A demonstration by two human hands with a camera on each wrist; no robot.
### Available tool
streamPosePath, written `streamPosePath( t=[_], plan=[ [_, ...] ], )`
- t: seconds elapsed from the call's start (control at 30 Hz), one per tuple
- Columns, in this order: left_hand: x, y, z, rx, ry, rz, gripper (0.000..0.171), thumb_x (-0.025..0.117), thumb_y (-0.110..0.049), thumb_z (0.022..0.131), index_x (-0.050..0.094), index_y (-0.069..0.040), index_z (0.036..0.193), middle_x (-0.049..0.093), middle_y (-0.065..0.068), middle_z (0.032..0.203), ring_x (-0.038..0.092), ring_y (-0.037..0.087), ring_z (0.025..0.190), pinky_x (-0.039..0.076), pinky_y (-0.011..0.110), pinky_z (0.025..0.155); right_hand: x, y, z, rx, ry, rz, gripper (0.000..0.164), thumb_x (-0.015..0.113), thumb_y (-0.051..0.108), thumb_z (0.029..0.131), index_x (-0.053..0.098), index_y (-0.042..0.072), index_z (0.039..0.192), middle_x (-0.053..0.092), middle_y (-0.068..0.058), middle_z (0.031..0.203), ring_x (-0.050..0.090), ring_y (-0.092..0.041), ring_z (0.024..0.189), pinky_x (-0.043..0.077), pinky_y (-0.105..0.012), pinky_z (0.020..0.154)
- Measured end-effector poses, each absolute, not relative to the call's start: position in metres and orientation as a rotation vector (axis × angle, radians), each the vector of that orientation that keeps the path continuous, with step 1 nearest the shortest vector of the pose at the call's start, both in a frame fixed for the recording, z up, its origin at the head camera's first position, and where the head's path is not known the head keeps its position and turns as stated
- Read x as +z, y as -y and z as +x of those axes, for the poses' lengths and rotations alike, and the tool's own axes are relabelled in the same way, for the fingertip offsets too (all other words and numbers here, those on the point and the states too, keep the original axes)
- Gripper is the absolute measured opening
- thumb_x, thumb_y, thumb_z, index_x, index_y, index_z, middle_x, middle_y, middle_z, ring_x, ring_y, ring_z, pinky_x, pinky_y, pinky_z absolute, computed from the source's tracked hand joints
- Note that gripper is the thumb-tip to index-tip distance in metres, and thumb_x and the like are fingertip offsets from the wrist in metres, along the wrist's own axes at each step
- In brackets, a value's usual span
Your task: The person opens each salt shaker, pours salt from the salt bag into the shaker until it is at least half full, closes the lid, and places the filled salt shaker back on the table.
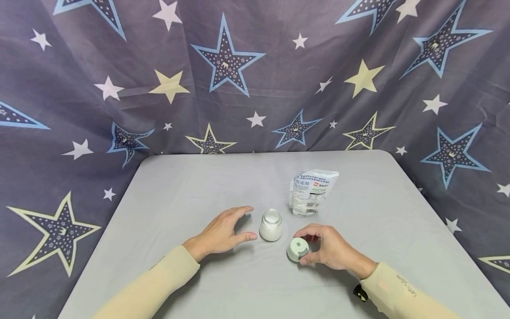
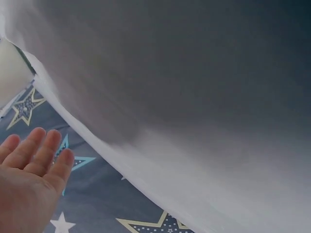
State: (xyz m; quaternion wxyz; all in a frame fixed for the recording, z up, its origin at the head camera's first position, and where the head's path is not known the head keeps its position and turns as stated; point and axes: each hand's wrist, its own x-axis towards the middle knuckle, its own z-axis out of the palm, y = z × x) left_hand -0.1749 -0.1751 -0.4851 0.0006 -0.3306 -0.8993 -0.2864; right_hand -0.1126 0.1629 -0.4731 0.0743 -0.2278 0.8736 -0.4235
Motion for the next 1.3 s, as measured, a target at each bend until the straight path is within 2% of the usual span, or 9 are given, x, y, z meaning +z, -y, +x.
streamPosePath(
  t=[0.23,0.5,0.9,1.2,1.3],
  plan=[
    [-0.486,0.171,-0.176,-0.954,2.806,-1.035,0.084,0.075,-0.061,0.086,0.051,-0.012,0.149,0.059,0.006,0.145,0.056,0.026,0.132,0.043,0.046,0.111,-0.471,-0.165,-0.113,-1.368,-2.607,-0.636,0.055,0.098,0.019,0.064,0.075,0.017,0.114,0.070,0.007,0.100,0.061,-0.016,0.090,0.053,-0.038,0.082],
    [-0.483,0.164,-0.176,-0.985,2.776,-1.056,0.088,0.080,-0.061,0.082,0.051,-0.010,0.147,0.061,0.007,0.142,0.059,0.025,0.129,0.046,0.045,0.109,-0.467,-0.166,-0.114,-1.469,-2.605,-0.667,0.055,0.097,0.014,0.065,0.074,0.015,0.115,0.072,0.004,0.099,0.063,-0.019,0.087,0.053,-0.040,0.080],
    [-0.482,0.149,-0.174,-1.142,2.796,-1.013,0.084,0.086,-0.051,0.080,0.054,-0.005,0.143,0.063,0.012,0.139,0.060,0.028,0.128,0.046,0.045,0.109,-0.466,-0.166,-0.118,-1.554,-2.633,-0.699,0.055,0.097,0.013,0.065,0.074,0.013,0.116,0.073,0.003,0.101,0.065,-0.019,0.085,0.054,-0.040,0.079],
    [-0.479,0.139,-0.172,-1.268,2.807,-0.944,0.083,0.092,-0.042,0.076,0.056,-0.004,0.140,0.064,0.011,0.136,0.061,0.028,0.125,0.045,0.045,0.109,-0.462,-0.169,-0.122,-1.590,-2.653,-0.702,0.056,0.096,0.017,0.068,0.074,0.012,0.118,0.072,0.001,0.102,0.064,-0.019,0.086,0.055,-0.039,0.079],
    [-0.480,0.137,-0.171,-1.308,2.795,-0.919,0.080,0.092,-0.040,0.075,0.058,-0.005,0.138,0.066,0.009,0.132,0.063,0.028,0.122,0.046,0.045,0.108,-0.462,-0.168,-0.123,-1.611,-2.658,-0.705,0.055,0.096,0.015,0.068,0.074,0.013,0.118,0.072,0.001,0.101,0.063,-0.020,0.086,0.055,-0.038,0.078]
  ],
)
